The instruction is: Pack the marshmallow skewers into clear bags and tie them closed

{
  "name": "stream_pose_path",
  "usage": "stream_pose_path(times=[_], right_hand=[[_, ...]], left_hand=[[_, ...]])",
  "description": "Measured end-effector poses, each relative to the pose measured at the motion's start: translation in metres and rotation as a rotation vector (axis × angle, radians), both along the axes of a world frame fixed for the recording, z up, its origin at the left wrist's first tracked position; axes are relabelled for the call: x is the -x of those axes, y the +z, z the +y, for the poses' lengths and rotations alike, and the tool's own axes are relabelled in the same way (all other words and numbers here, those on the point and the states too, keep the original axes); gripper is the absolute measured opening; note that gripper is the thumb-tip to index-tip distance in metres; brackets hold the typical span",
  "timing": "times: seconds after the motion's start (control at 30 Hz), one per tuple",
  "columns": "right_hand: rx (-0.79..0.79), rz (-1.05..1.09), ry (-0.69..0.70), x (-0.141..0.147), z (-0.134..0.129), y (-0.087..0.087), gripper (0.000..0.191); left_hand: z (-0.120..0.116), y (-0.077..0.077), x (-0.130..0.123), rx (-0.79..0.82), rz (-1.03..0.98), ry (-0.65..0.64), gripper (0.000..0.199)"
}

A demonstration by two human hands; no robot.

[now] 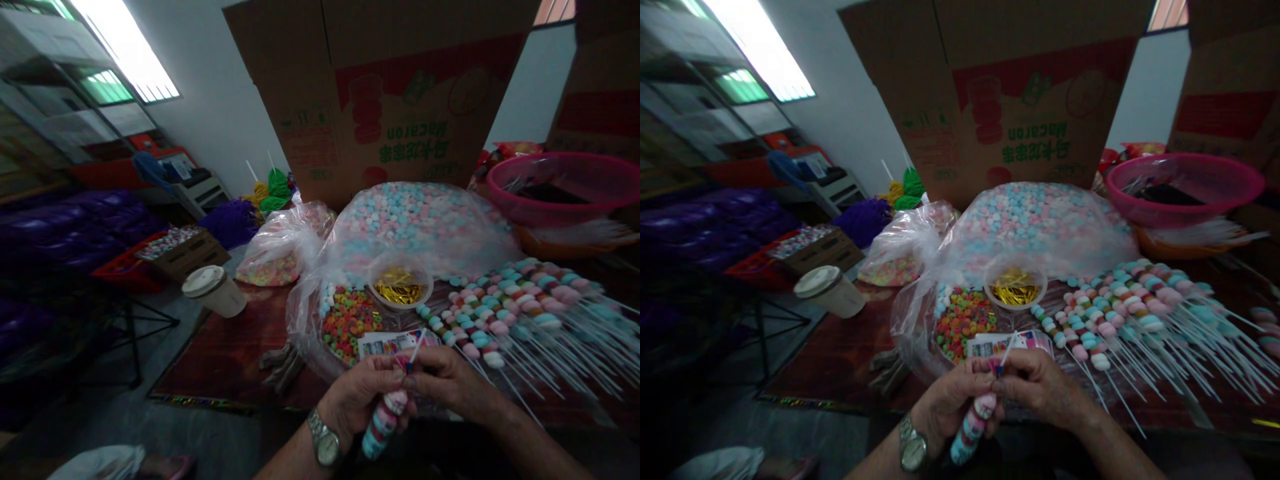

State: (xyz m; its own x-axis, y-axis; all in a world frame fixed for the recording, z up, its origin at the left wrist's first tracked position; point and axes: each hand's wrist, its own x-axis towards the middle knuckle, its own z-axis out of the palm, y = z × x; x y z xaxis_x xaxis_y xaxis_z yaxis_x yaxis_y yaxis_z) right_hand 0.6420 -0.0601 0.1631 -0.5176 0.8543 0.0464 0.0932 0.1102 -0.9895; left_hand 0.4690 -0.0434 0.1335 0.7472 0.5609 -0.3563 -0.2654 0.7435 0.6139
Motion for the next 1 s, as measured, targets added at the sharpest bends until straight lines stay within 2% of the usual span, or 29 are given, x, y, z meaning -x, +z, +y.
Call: stream_pose_path(times=[0.1,0.23,0.3,0.4,0.57,0.67,0.77,0.83,0.9,0.97,1.0], right_hand=[[0.074,0.073,-0.178,0.008,0.001,-0.016,0.035],[-0.032,0.044,-0.448,0.023,-0.009,-0.037,0.038],[-0.114,-0.021,-0.501,0.026,-0.014,-0.038,0.035],[-0.297,-0.148,-0.443,0.022,-0.017,-0.035,0.027],[-0.797,-0.382,-0.309,0.008,-0.007,-0.026,0.022],[-0.925,-0.45,-0.277,0.003,-0.001,-0.022,0.023],[-0.959,-0.448,-0.3,0.004,0.003,-0.024,0.024],[-0.978,-0.449,-0.347,0.006,0.005,-0.029,0.025],[-1.003,-0.449,-0.421,0.008,0.007,-0.032,0.027],[-1.015,-0.442,-0.529,0.01,0.009,-0.029,0.028],[-1.014,-0.438,-0.597,0.011,0.009,-0.025,0.027]], left_hand=[[0.0,-0.002,-0.004,0.028,-0.056,0.076,0.032],[0.001,0.002,-0.007,0.035,-0.031,0.192,0.028],[0.001,0.005,-0.009,0.02,-0.012,0.251,0.03],[0.0,0.008,-0.01,-0.02,0.024,0.314,0.032],[-0.002,0.011,-0.015,-0.097,0.092,0.375,0.035],[0.0,0.017,-0.017,-0.214,0.141,0.37,0.034],[0.002,0.024,-0.017,-0.309,0.232,0.355,0.032],[0.002,0.027,-0.015,-0.445,0.373,0.324,0.03],[-0.001,0.026,-0.013,-0.728,0.558,0.306,0.028],[-0.006,0.023,-0.011,-1.031,0.731,0.407,0.028],[-0.008,0.022,-0.01,-1.107,0.797,0.501,0.031]])
